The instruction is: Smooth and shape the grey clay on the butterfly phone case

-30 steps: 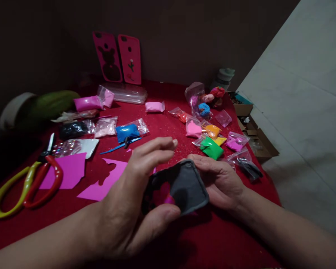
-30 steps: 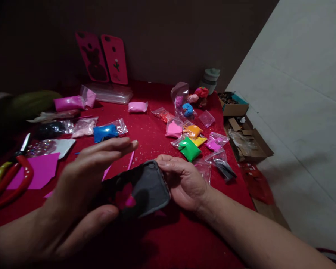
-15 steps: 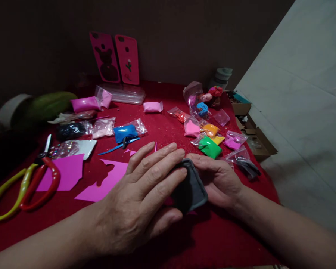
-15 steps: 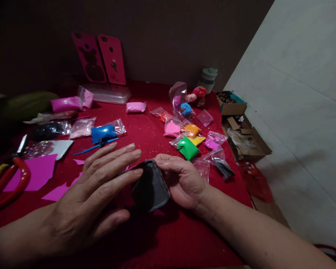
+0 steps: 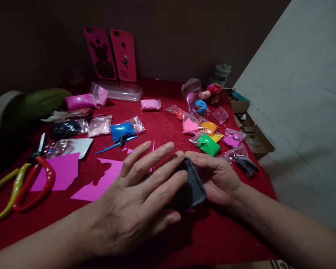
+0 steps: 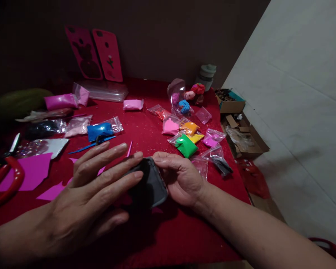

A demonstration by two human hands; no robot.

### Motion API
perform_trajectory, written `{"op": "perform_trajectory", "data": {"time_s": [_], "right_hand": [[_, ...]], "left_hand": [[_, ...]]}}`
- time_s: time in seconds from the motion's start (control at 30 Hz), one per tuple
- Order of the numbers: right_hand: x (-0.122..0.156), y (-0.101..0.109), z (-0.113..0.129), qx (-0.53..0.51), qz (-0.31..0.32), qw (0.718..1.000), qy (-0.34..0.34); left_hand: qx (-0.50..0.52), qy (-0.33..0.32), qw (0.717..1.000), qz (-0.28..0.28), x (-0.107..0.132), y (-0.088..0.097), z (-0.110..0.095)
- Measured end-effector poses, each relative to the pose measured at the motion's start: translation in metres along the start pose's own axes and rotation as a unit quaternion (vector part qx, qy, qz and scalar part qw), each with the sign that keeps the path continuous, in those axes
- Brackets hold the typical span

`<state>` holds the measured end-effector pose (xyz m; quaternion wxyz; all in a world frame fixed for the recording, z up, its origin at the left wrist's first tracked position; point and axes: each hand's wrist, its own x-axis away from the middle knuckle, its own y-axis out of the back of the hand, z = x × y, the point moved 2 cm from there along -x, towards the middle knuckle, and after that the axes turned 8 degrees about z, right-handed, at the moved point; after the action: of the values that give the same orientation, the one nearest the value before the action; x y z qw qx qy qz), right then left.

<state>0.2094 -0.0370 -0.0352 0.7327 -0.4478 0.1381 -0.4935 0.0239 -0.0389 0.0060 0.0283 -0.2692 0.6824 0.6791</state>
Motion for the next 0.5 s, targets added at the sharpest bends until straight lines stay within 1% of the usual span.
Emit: {"op": "perform_trajectory", "data": {"time_s": [0.17,0.33,0.5], "right_hand": [[-0.0001,-0.0003,0.0,0.008,-0.003,1.0,-0.001],[-0.0004,0.0013,0.0002,0.015,0.009,1.0,-0.005],[-0.0009,0.0024,0.0003,0.017,0.005,1.0,-0.004]], "left_hand": [[-0.044,0.007,0.999,-0.023,0.0009,-0.0021,0.0015],[-0.062,0.023,0.998,-0.014,0.0006,-0.0057,0.0033],[-0.05,0.027,0.998,-0.009,-0.0003,-0.0074,0.0047]]}}
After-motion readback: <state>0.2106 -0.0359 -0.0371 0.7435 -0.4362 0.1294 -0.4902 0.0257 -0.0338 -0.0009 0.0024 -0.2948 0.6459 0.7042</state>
